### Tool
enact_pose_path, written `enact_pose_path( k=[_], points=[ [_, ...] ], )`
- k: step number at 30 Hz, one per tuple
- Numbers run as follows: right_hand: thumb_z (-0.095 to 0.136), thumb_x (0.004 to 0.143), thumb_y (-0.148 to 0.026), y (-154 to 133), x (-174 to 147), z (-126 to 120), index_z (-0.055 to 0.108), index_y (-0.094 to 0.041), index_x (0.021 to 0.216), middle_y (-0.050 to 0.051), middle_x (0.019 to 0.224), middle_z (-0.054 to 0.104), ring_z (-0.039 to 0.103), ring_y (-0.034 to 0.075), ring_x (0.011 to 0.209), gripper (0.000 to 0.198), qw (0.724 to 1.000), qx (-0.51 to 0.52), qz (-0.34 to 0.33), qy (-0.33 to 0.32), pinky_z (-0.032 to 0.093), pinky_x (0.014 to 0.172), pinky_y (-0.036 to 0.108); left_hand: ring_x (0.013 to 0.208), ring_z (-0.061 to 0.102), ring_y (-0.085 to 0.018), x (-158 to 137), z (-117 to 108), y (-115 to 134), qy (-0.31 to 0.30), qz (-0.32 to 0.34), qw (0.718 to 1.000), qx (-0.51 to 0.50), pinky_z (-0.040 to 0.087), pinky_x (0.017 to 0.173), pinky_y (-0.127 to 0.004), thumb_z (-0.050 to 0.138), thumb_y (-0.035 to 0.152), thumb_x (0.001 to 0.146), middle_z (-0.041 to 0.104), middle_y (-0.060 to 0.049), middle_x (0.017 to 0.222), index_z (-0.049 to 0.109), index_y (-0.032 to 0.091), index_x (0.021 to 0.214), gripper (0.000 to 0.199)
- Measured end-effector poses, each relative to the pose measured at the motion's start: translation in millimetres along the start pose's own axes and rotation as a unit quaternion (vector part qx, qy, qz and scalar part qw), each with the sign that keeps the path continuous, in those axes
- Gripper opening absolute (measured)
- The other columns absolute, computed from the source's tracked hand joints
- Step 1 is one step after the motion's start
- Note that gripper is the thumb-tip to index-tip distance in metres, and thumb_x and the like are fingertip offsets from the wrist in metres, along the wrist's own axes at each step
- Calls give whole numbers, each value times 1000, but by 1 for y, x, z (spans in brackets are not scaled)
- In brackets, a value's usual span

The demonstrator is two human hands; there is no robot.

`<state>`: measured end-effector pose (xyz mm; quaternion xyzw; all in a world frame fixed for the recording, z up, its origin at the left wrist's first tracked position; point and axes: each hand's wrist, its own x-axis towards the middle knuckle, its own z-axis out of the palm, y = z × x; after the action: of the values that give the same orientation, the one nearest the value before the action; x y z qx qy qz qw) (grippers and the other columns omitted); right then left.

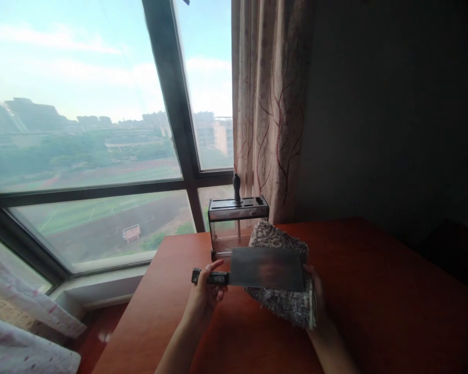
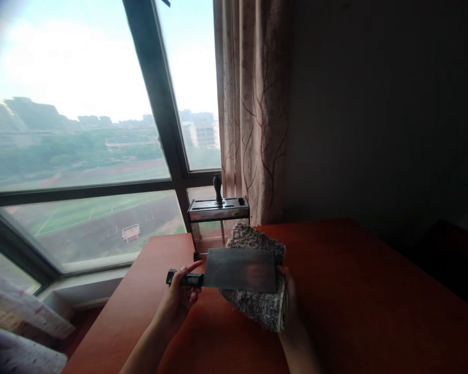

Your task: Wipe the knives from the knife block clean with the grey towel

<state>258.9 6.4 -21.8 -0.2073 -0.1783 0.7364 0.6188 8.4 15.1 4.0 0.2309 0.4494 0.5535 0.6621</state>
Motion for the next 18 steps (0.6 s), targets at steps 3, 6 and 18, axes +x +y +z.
enact_pose_path(
  k=[3, 6, 18],
  points=[
    [54, 78, -49, -11, -2, 2, 72, -21, 97, 7, 94, 75, 68, 29, 95, 39, 998, 27, 2, 60, 50, 88, 47, 40, 51, -8, 1, -2, 5, 16, -2, 1000, -15, 40, 41, -14, 54, 41, 84, 60, -1, 51, 61, 15, 118, 43],
    [55, 76, -48, -21, -3, 2, 72, -24, 97, 6, 98, 75, 68, 28, 96, 37, 993, 49, -33, 100, 49, 92, 47, 40, 50, -7, 3, -6, 7, 20, 1, 999, -31, 40, 41, -13, 53, 38, 86, 60, -1, 51, 62, 14, 116, 39],
    [58, 74, -50, -10, -2, 6, 72, -23, 97, 7, 96, 75, 67, 30, 98, 39, 991, 77, -26, 101, 50, 91, 48, 38, 47, -7, 1, -3, 3, 14, 4, 999, -51, 37, 39, -14, 50, 39, 88, 57, 0, 49, 60, 13, 115, 39]
  ],
)
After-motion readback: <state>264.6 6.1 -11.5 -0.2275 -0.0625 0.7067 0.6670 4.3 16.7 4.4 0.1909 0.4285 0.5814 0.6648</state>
